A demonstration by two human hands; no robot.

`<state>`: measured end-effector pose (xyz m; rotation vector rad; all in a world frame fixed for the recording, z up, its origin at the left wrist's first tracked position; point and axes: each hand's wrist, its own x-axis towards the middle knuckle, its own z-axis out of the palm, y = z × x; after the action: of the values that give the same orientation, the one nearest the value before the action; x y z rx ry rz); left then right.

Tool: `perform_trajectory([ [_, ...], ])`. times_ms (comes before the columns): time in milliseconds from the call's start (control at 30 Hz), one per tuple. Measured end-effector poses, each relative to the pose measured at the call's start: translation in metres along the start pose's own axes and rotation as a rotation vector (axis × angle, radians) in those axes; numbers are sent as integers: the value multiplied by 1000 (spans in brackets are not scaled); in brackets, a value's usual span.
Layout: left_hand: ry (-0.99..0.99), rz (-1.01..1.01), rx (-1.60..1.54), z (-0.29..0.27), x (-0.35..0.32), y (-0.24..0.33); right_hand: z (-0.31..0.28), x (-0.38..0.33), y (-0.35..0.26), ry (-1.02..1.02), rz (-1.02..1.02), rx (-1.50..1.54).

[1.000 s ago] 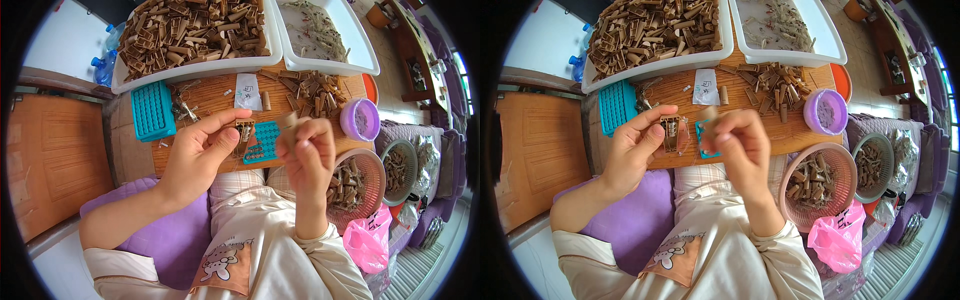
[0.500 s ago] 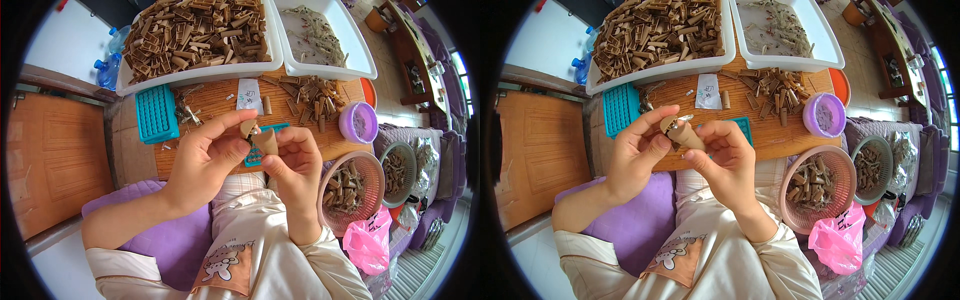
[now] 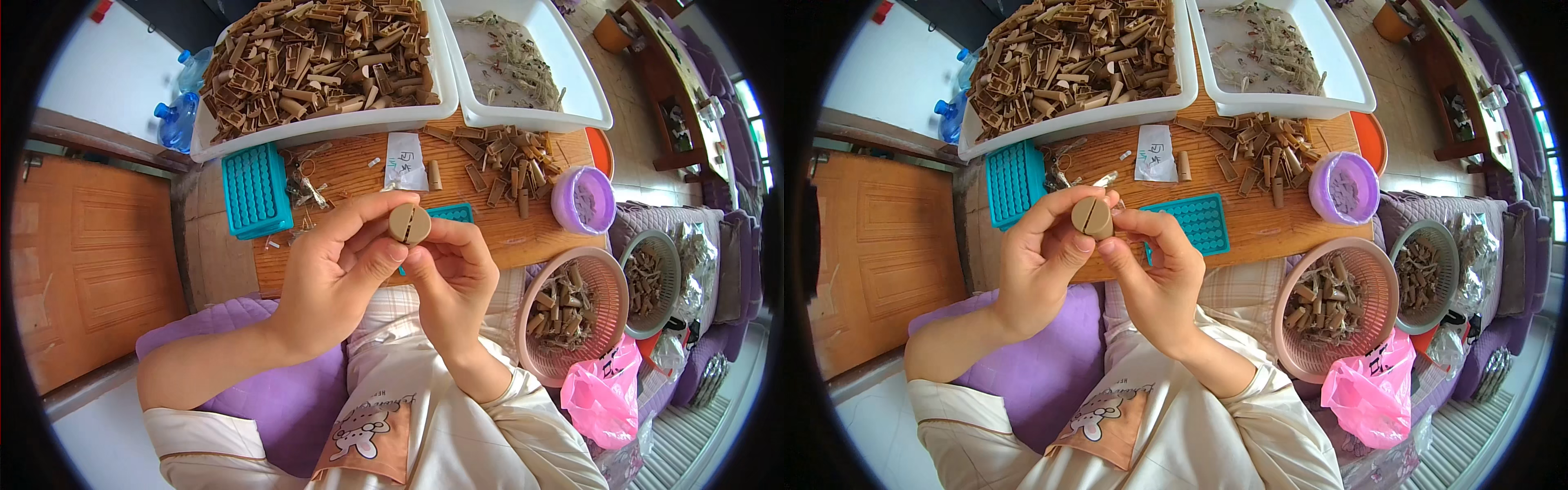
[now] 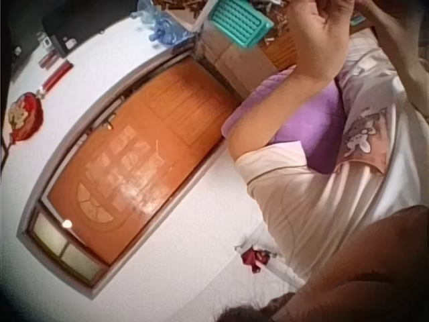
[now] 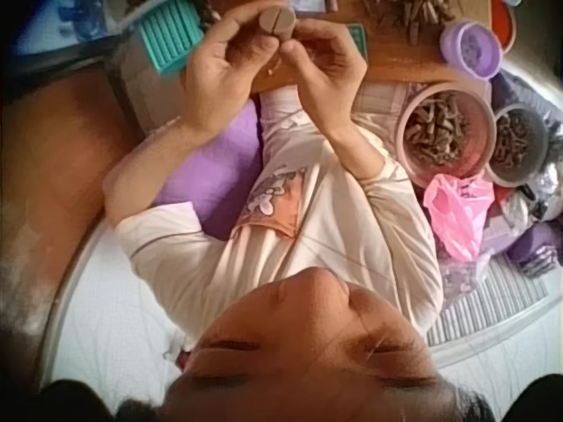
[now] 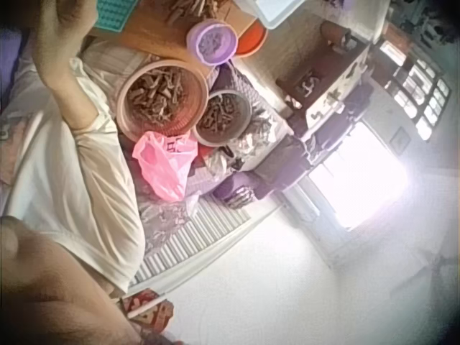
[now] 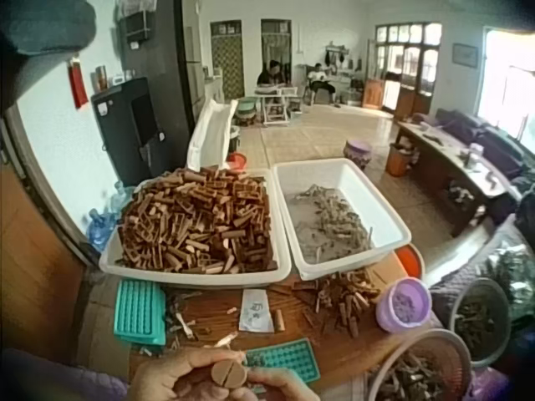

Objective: The person assembles small plastic and metal components into a larger unit by hand at a table.

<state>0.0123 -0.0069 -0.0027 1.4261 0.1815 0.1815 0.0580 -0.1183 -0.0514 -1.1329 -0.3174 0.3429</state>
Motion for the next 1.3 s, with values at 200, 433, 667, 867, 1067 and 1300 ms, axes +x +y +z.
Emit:
perform_trajectory([
  [200,44,248,426,-2,-1,-5,12,4,0,-63,-137,-153],
  [433,12,442,627,2,0,5,26,-2,5,-152,-357,-275],
  [667,-50,579,687,8,4,-6,3,-7,24,-352,-364,-289],
  [867,-267,19,97,12,1,-2,-22,-2,17,-489,-211,-194],
  [1067,-304,-432,-148,5,15,-11,-59,5,3,-666,345,4],
  [1300,4,-423,-371,-7,19,-8,-174,69,-59,82,64,-1080],
])
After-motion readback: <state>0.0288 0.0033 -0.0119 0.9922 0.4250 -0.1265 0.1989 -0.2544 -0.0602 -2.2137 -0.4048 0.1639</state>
